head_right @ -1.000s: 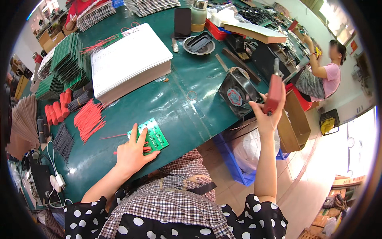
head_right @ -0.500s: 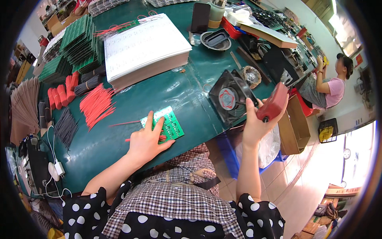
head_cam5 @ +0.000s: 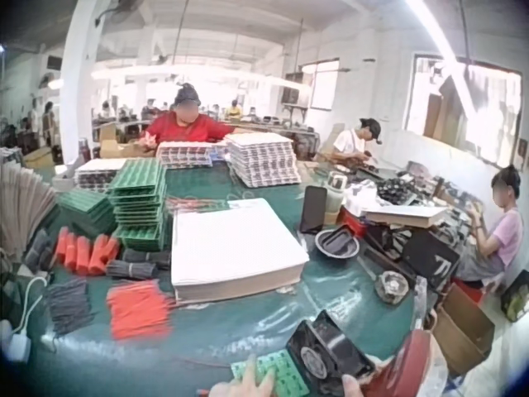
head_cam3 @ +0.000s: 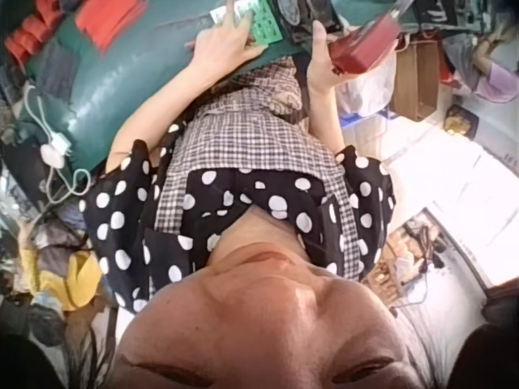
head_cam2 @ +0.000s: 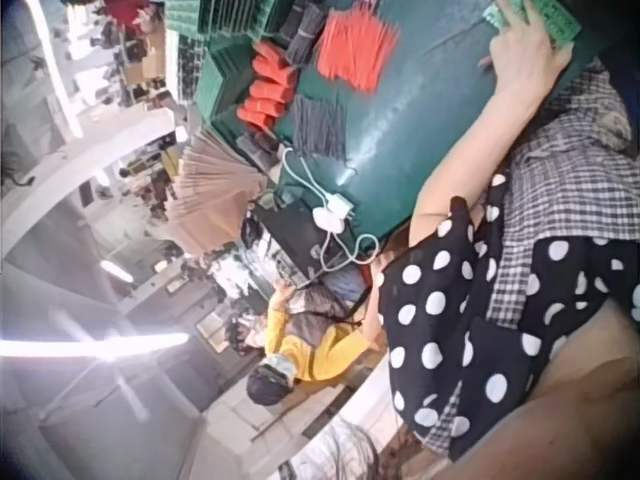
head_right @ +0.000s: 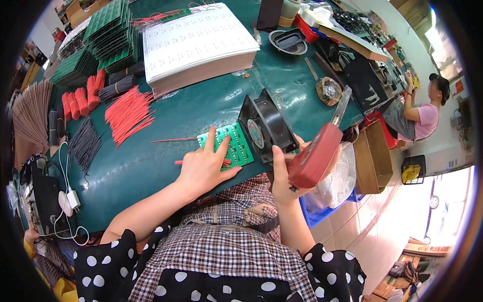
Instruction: The person places wires onto circuit boards and solders them to the contacts using a soldering iron.
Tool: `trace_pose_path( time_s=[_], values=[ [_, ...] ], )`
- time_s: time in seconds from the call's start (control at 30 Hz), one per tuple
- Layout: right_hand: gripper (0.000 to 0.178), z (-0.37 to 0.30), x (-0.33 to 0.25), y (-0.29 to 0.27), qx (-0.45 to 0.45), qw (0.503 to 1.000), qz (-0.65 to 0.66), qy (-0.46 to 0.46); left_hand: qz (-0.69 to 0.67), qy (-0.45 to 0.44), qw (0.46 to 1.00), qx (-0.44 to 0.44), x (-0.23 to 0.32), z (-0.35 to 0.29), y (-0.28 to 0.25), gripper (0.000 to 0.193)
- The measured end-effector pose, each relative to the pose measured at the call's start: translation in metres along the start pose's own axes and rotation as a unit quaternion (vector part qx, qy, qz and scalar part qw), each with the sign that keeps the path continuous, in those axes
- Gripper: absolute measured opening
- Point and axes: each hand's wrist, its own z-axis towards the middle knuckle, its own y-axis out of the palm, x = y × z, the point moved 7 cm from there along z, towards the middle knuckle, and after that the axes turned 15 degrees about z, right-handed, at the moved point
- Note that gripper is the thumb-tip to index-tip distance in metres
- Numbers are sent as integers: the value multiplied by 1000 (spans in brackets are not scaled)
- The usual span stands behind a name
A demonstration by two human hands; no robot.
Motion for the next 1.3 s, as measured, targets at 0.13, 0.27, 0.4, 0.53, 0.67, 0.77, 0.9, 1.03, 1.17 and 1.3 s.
trace_pose_path(
  time_s=[0.13, 0.27, 0.4, 0.53, 0.67, 0.77, 0.9, 1.03, 1.17, 1.3],
  values=[
    [94, 2, -5, 1, -59, 996, 0, -67, 6, 9, 1000, 8, 3, 2, -2, 73],
    [96, 0, -2, 2, -78, 996, 23, -29, 23, -9, 1000, -19, 5, 3, 0, 73],
    [99, 3, -6, -18, -28, 1000, -2, 4, -24, -11, 1000, 14, -4, -4, -14, 67],
    [53, -3, -46, -45, -88, 995, -23, 42, -88, -46, 993, -68, -26, -22, -24, 60],
    [54, -10, -33, -57, -134, 990, -39, 36, -70, -3, 996, -62, -21, -33, -22, 64],
    [92, -16, 4, -49, -127, 973, -138, 135, -72, 6, 995, -63, -19, -31, -16, 65],
    [95, -17, 9, -22, -121, 984, -95, -89, -94, 12, 992, -83, -23, -31, -12, 58],
    [76, -7, 37, -38, -109, 985, -130, -12, -109, 6, 993, -44, -14, -33, -9, 52],
    [67, 19, 45, -41, -87, 995, -50, 11, -82, 7, 996, -22, 2, -25, -5, 53],
    [69, 29, 44, -46, -53, 997, -45, 28, -68, 21, 997, -3, 9, -12, 2, 54]
  ],
)
